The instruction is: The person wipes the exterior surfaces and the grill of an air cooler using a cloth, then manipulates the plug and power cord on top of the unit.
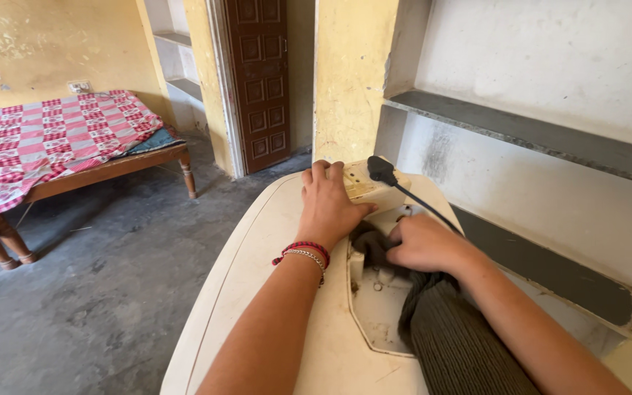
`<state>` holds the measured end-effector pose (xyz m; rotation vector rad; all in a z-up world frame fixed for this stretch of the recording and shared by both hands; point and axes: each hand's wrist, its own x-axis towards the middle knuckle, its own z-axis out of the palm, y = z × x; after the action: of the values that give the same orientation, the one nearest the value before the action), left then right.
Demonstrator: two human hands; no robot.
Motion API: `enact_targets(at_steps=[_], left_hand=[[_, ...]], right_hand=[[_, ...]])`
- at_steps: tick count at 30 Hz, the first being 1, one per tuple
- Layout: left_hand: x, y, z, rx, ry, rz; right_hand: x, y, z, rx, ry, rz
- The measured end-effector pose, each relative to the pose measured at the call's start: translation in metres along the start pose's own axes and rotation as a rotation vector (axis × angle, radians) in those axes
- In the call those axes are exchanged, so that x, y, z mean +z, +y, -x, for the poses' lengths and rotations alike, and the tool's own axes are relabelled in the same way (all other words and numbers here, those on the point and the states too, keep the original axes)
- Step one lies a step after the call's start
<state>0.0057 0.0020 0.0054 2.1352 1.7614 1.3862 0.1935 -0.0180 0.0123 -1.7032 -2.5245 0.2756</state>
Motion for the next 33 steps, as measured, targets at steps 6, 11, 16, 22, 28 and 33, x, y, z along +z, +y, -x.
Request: enact_targets(at_steps=[6,11,16,22,28,33], left_hand=[[-0.002,-0.007,-0.001,0.016,0.018,0.009],[-0.001,-0.013,0.001,0.026,0.032,0.004],[0.001,-0.010,-0.002,0.012,0.022,0.003],[-0.001,-0.009,-0.002,-0.016,-0.003,0.013],[-0.003,-0.009,-0.001,-0.018,-0.020,0.010],[-0.001,-0.006,0.000,0.023,0.009,-0.013]], right_hand=[[0.007,0.006,-0.009,0.033,0.101,-0.342],[0.010,-0.011,0.000,-0.112,0.101,-0.179],[0.004,-0.022,0.027,-0.277,-0.102,0.013],[0.010,-0.034,0.048,-0.473,0.029,0.254],[0.016,-0.049,0.071,-0.458,-0.053,0.303],[0.005,-0.060,0.090,-0.294,-0.053,0.156]])
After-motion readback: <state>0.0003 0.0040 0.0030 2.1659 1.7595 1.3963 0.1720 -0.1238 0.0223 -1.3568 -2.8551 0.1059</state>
